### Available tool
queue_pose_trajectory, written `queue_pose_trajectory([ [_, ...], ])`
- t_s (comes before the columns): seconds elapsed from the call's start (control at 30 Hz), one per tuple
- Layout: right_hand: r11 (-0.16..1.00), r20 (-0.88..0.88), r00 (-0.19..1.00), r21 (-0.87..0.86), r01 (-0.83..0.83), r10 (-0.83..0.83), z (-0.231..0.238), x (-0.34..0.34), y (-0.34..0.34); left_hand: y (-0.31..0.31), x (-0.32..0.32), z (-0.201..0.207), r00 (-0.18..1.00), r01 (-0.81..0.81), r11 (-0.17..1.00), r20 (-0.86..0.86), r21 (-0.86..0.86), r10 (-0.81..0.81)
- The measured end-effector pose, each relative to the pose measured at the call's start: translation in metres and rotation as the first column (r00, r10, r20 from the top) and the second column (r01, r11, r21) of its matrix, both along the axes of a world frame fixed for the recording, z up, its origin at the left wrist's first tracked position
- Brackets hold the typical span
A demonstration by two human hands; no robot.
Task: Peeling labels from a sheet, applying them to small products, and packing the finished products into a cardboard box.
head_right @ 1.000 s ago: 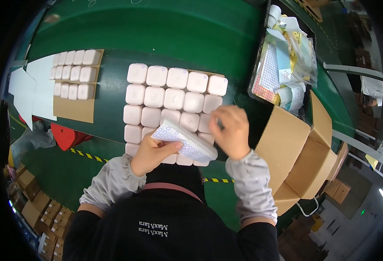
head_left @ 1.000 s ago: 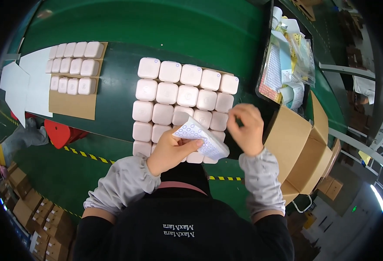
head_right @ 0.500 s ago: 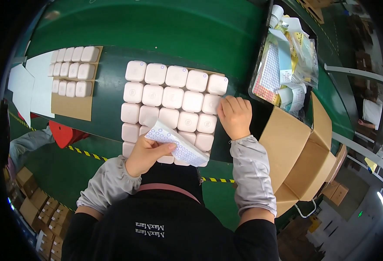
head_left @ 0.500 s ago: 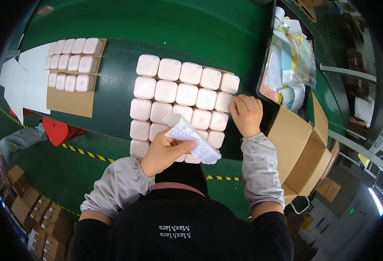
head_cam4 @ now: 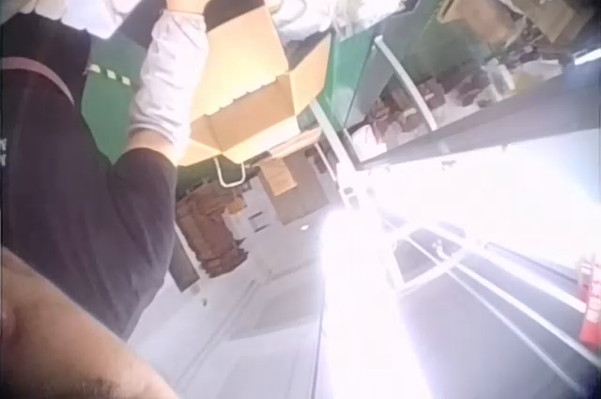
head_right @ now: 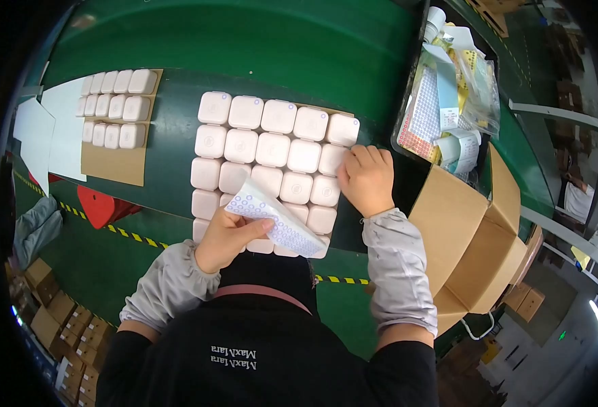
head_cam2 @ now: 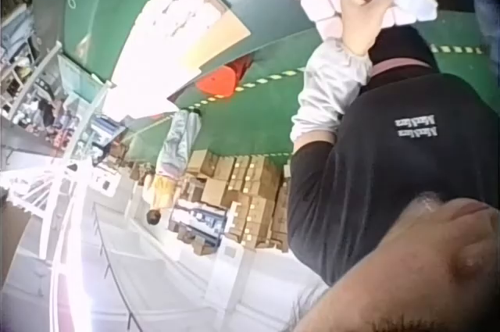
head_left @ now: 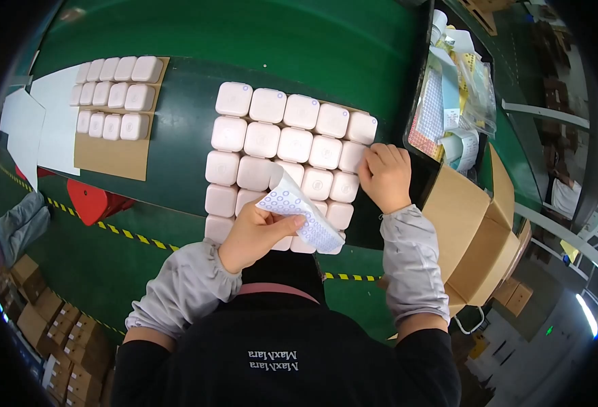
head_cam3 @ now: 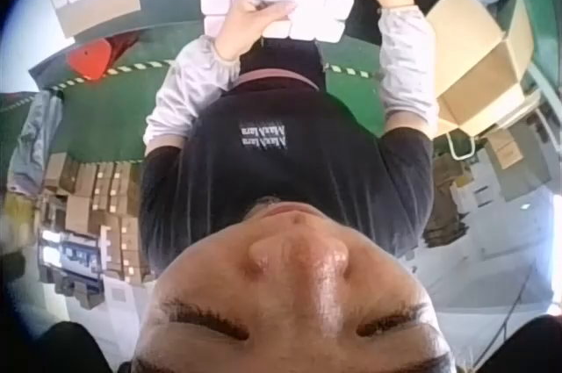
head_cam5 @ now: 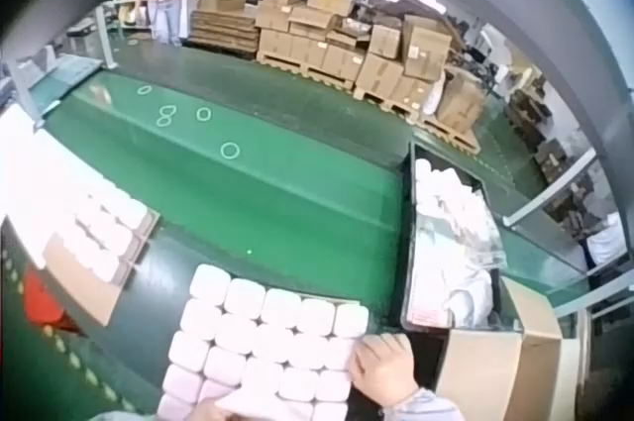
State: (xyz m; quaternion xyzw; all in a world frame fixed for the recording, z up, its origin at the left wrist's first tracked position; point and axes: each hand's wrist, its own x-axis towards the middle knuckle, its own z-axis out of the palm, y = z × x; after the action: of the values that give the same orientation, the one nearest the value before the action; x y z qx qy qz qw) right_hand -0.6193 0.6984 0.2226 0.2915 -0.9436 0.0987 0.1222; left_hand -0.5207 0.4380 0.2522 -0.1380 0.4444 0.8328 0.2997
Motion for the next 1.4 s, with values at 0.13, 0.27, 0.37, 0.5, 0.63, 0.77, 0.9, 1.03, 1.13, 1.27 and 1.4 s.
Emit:
queue_pose_trajectory([
  [0.13,0.992,0.103,0.994,0.118,-0.033,0.021,0.032,0.005,-0.009,0.002,0.000,0.001,0.999,-0.050,0.999,0.011,0.010,0.050],
  [0.27,0.974,0.217,0.976,-0.219,0.059,-0.010,0.060,0.029,-0.034,0.003,0.001,0.002,0.999,-0.027,0.999,-0.039,-0.021,0.027],
  [0.37,0.896,0.345,0.930,-0.441,0.041,0.127,0.086,0.049,-0.069,0.006,0.000,0.003,0.999,-0.043,0.999,-0.024,-0.009,0.043],
  [0.5,0.892,0.321,0.940,-0.449,0.041,0.119,0.086,0.056,-0.085,0.006,0.002,0.002,0.993,-0.014,0.998,-0.121,-0.060,0.007],
  [0.63,0.907,0.304,0.938,-0.421,-0.025,0.167,0.088,0.054,-0.089,-0.001,0.006,-0.002,0.977,0.006,0.994,-0.213,-0.106,-0.029],
  [0.77,0.910,0.325,0.923,-0.411,-0.058,0.206,0.093,0.049,-0.090,-0.005,0.007,-0.004,0.977,0.021,0.995,-0.208,-0.101,-0.041],
  [0.9,0.882,0.443,0.866,-0.471,0.005,0.232,0.094,0.045,-0.087,-0.006,0.005,0.000,0.977,0.058,0.993,-0.200,-0.103,-0.078],
  [1.03,0.829,0.569,0.781,-0.546,0.124,0.258,0.088,0.046,-0.085,-0.008,0.006,-0.002,0.974,0.092,0.990,-0.196,-0.110,-0.113],
  [1.13,0.782,0.731,0.640,-0.535,0.320,0.239,0.081,0.038,-0.084,-0.005,0.012,-0.003,0.984,-0.010,0.996,-0.179,-0.093,-0.007],
  [1.27,0.820,0.567,0.823,-0.462,0.339,-0.021,0.020,0.013,-0.048,-0.007,0.013,-0.001,0.990,-0.026,0.999,-0.138,-0.048,0.019],
  [1.4,0.948,0.115,0.992,-0.309,0.076,-0.042,-0.015,-0.001,-0.034,-0.015,0.017,-0.005,0.998,-0.013,1.000,-0.055,-0.008,0.013],
])
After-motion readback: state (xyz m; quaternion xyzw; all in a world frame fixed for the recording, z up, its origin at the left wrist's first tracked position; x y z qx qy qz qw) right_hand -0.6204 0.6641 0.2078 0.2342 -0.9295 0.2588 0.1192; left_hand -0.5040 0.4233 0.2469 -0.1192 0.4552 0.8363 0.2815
